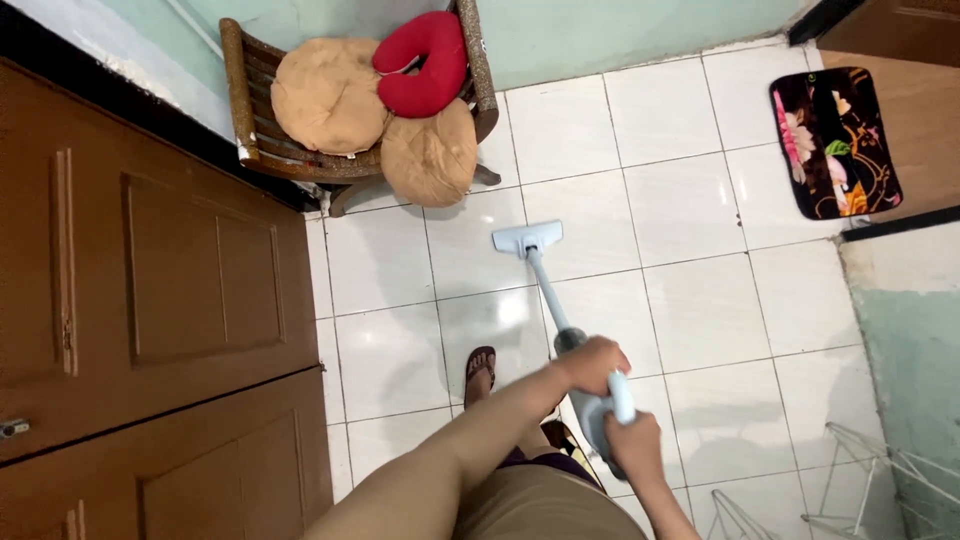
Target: Vacuuming a tiled floor and moving floor mats to clean underneath them using a cordless vacuum cleaner.
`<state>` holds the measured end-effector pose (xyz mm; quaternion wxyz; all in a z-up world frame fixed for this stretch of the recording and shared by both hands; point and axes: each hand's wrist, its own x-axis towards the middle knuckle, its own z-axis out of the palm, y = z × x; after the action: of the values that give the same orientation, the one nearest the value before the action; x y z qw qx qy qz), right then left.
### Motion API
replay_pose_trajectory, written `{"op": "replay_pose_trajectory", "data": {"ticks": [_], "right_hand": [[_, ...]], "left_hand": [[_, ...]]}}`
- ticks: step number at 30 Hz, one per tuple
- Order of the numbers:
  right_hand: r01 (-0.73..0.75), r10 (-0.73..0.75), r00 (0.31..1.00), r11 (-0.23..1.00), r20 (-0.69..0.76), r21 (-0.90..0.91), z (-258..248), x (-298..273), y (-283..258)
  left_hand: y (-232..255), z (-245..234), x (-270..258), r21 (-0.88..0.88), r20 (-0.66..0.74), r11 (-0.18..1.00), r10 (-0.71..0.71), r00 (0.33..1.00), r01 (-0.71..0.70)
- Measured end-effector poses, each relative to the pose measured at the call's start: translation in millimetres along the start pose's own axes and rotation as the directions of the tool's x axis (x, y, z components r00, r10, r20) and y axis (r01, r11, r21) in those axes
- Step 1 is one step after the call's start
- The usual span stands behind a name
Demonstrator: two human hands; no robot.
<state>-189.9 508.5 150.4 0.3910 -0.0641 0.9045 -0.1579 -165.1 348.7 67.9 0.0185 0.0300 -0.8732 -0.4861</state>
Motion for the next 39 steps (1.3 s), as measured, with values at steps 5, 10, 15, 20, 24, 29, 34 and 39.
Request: {"op": "replay_pose_trajectory", "data": {"ticks": [5, 10, 15, 20, 24, 29, 34, 39], "right_hand": [[0.081, -0.081, 0.997, 0.996, 0.005, 0.039, 12.5, 18.9, -74.2], [0.13, -0.13, 0.992, 0.991, -0.009, -0.016, 11.6, 41.8, -119.1], [0.158, -0.158, 0.987, 0.987, -0.006, -0.004, 5.2, 59.0, -103.2], [0.155, -0.149, 0.987, 0.983, 0.06, -0.103, -25.8, 59.1, -28.7], [0.093, 0.0, 0.983, 0.864, 0.185, -0.494, -86.4, 26.3, 1.2], [0.286, -0.097, 0.95, 0.649, 0.296, -0.705, -145.1, 49.9, 24.2], [0.476, -0.159, 0.875, 0.455, 0.457, -0.753, -176.3, 102.5, -8.5], [0.547, -0.159, 0.836, 0.33, 0.526, -0.77, -180.0, 115.7, -97.7]], "left_hand": [[-35.1, -65.1, 8.8, 0.0, -0.005, 0.998, -0.066, 0.998, 0.066], [-47.6, -105.0, 23.6, 0.049, -0.042, 0.983, -0.176, 0.984, 0.178], [-65.8, -78.7, 32.8, -0.067, -0.114, 0.971, -0.236, 0.965, 0.229], [-20.6, -24.4, 28.1, 0.057, -0.137, 0.986, -0.147, 0.98, 0.156], [11.8, 40.7, 22.1, 0.059, -0.069, 0.995, -0.081, 0.994, 0.085], [37.8, 78.9, 22.5, -0.105, -0.115, 0.994, -0.045, 0.992, 0.033], [49.5, 58.7, 34.2, -0.106, -0.242, 0.993, -0.077, 0.967, 0.053], [26.7, 35.6, 48.3, -0.116, -0.513, 0.986, -0.16, 0.843, 0.116]]}}
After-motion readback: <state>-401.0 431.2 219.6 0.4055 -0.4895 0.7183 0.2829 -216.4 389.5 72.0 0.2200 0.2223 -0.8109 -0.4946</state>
